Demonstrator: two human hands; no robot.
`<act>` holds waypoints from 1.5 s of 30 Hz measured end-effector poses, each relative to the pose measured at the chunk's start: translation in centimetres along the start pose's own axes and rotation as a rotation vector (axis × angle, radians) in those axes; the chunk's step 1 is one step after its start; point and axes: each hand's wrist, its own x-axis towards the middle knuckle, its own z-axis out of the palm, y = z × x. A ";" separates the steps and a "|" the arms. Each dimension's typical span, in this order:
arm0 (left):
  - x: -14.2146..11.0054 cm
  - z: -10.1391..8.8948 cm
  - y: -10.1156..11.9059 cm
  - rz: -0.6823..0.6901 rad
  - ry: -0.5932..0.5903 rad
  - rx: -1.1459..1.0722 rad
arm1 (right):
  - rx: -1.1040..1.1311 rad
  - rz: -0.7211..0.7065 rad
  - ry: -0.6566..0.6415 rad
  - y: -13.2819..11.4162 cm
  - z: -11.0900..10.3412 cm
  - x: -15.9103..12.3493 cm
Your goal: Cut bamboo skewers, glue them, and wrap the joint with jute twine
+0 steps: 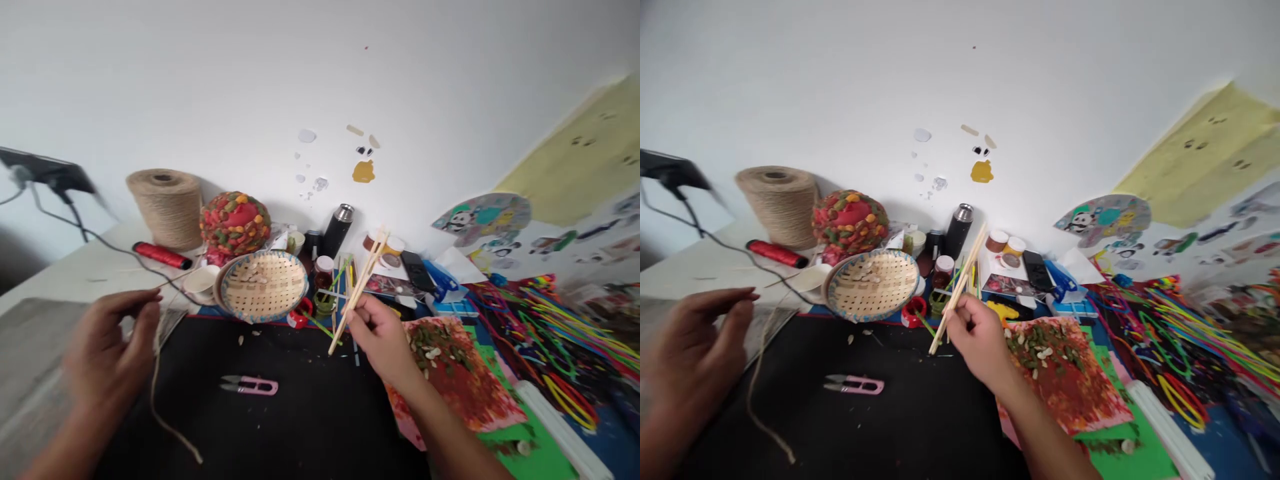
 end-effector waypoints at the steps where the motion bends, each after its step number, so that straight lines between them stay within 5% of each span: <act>1: -0.1 -0.1 0.4 0.059 0.026 -0.046 | 0.038 -0.048 -0.031 -0.6 0.9 -1.2; 6: -0.3 -0.6 2.4 0.224 0.058 -0.128 | 0.165 -0.165 -0.069 -1.8 4.0 -4.0; 10: -0.8 -1.6 4.8 0.300 -0.116 -0.235 | 0.210 -0.206 0.059 -2.2 2.5 -4.0; 14: -2.7 -1.4 8.0 0.323 -0.534 -0.342 | 0.374 -0.166 0.083 -3.1 0.1 -5.3; 17: -4.8 0.3 10.0 0.441 -0.944 -0.350 | 0.471 -0.117 0.010 -3.3 0.1 -7.1; 19: -5.8 2.1 10.6 0.480 -1.075 -0.355 | 0.461 -0.114 -0.029 -3.0 0.8 -8.3; 25: -6.2 6.5 10.2 0.526 -1.043 -0.332 | 0.414 -0.101 -0.096 -0.9 2.7 -10.6; 34: -6.7 9.4 9.7 0.541 -1.050 -0.281 | 0.490 -0.012 -0.192 0.0 3.7 -10.7; 39: -5.9 5.7 11.4 0.487 -1.087 -0.421 | 0.510 0.010 -0.283 -1.2 3.8 -10.2; 45: -2.0 -1.3 12.3 -0.109 -1.084 -0.812 | 0.581 0.038 -0.499 -2.9 4.2 -8.4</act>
